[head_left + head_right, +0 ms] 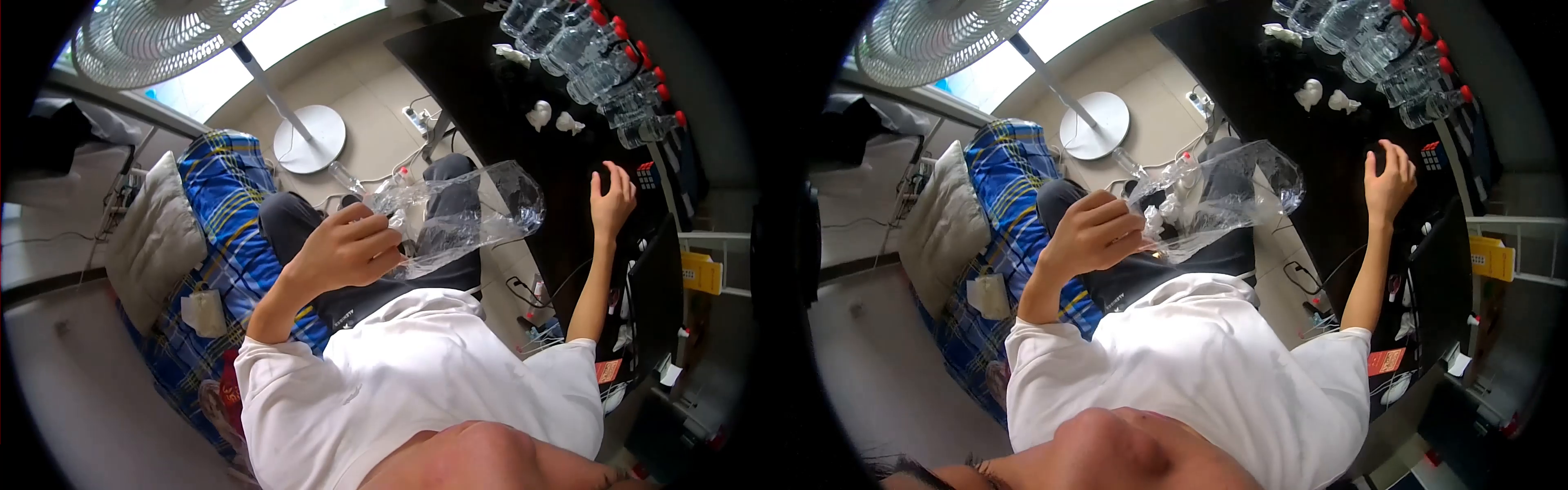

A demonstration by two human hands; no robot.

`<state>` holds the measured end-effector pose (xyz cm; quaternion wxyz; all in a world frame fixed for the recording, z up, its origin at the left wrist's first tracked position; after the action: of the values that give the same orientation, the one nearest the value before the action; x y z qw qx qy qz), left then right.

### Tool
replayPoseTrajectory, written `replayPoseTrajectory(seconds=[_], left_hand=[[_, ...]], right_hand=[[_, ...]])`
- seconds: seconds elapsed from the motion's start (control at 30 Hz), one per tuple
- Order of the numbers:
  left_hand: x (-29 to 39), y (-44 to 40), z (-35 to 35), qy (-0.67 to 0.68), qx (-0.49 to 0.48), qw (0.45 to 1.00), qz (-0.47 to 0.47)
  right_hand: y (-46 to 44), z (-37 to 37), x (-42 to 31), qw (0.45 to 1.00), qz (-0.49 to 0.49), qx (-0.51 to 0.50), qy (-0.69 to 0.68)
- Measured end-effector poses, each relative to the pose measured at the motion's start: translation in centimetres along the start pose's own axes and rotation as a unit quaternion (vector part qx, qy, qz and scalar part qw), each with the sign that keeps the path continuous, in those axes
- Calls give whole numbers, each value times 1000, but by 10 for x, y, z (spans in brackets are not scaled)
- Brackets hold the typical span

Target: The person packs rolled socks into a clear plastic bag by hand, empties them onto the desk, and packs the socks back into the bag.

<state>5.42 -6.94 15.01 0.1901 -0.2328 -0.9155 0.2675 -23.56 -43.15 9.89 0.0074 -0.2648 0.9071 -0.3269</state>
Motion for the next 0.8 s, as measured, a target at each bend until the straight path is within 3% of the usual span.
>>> replayPoseTrajectory(seconds=[0.07,0.13,0.17,0.2,0.27,0.3,0.47,0.57,0.63,0.67,0.73,0.77,0.8], left_hand=[[-2,4,-4,-6,8,1000,-14],[-3,6,-13,-11,37,999,-5],[-5,10,-15,-29,45,998,-13],[-5,15,-15,-42,46,998,-24],[-5,22,-26,-46,70,994,-66],[-2,28,-26,-49,77,993,-70],[4,58,-26,-59,108,982,-141],[9,63,-24,-46,118,981,-147],[8,66,-23,-39,135,979,-147],[8,67,-22,-40,137,979,-148],[5,66,-21,-51,135,977,-158],[5,63,-21,-51,122,977,-165],[6,62,-21,-52,122,978,-163]], right_hand=[[-6,3,7,999,13,-3,42],[-7,32,23,988,71,-108,88],[-1,74,46,985,64,-162,-10],[3,93,49,987,18,-160,12],[8,84,36,965,52,-238,97],[8,77,28,980,33,-191,47],[25,40,-4,987,43,-154,-21],[22,33,-14,991,-14,-103,-78],[16,29,-22,974,-26,-85,-207],[12,21,-31,974,-28,-84,-206],[-8,0,-60,874,44,-125,-467],[-18,-14,-78,831,55,-150,-533],[-30,-34,-96,831,56,-149,-534]])
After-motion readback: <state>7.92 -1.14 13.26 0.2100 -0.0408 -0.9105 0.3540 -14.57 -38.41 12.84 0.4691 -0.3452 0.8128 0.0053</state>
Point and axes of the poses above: each hand's wrist, its own y-axis away from the middle knuckle, its own z-axis out of the palm, x = y × z, the point moved 10 cm from there along -y, towards the middle knuckle, and after that the axes turned 7 degrees about y, right-handed, at the moved point
